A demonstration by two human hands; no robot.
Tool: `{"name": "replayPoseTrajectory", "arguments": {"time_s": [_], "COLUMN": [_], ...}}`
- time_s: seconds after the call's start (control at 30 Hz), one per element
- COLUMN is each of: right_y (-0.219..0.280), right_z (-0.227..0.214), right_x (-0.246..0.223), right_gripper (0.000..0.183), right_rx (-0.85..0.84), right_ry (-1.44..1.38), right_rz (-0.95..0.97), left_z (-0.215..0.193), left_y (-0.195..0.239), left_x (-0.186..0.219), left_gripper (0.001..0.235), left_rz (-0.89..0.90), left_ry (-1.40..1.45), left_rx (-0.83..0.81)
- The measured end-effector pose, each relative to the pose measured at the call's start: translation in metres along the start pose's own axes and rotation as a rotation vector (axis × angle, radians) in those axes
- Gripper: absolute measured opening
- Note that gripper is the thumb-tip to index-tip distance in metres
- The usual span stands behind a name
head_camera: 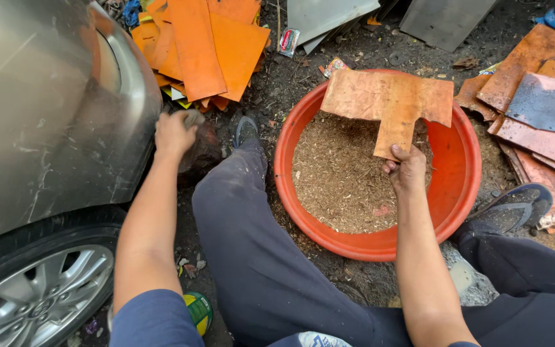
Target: The person scrubs orange plastic tiles with a cloth and a granular abrasive in a red basin, flipping and rubbing each tile to remove surface residue.
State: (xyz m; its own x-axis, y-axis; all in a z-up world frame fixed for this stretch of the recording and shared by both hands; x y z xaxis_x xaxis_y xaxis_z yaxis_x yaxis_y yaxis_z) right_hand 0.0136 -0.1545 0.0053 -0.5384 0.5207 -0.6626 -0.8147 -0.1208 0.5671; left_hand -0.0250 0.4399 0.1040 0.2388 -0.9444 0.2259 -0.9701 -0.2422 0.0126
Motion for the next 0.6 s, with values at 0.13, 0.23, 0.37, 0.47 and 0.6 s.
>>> {"name": "replayPoseTrajectory", "arguments": {"time_s": [0.13,0.23,0.37,0.47,0.6], "right_y": [-0.004,0.002,-0.007,-0.019,-0.047], "right_z": [0.010,0.007,0.041,0.093,0.195], "right_x": [-0.005,0.003,0.008,0.011,0.019], "right_gripper": [0.013,0.012,0.013,0.011,0.011], "right_rx": [-0.015,-0.011,-0.037,-0.151,-0.308], "right_ry": [0.007,0.013,0.074,0.083,0.294], "right_rz": [0.007,0.011,0.008,0.020,-0.032], "left_z": [0.048,0.029,-0.038,-0.114,-0.169], "left_y": [0.028,0.016,0.012,0.066,0.131], "left_x": [-0.036,0.015,0.146,0.267,0.367], "left_gripper": [0.084,0.076,0.067,0.061,0.058], "left_rz": [-0.253,-0.080,0.344,0.763,1.058], "left_ry": [-0.056,-0.085,0.292,0.470,0.505], "left_rx": [-0.080,0.003,-0.326,-0.363,-0.109]}}
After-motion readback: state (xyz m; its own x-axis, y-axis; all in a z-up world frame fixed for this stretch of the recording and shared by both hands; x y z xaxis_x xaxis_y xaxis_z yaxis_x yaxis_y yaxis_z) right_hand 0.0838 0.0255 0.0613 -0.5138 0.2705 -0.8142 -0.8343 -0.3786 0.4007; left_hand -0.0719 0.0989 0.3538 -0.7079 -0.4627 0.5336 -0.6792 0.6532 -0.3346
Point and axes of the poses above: each hand's wrist, its own y-axis away from the middle knuckle, its own z-axis out of the palm, x = y × z, the point moved 9 cm from there along -y, towards the middle knuckle, and after that the axes turned 14 degrees about z, right-handed, at the moved point
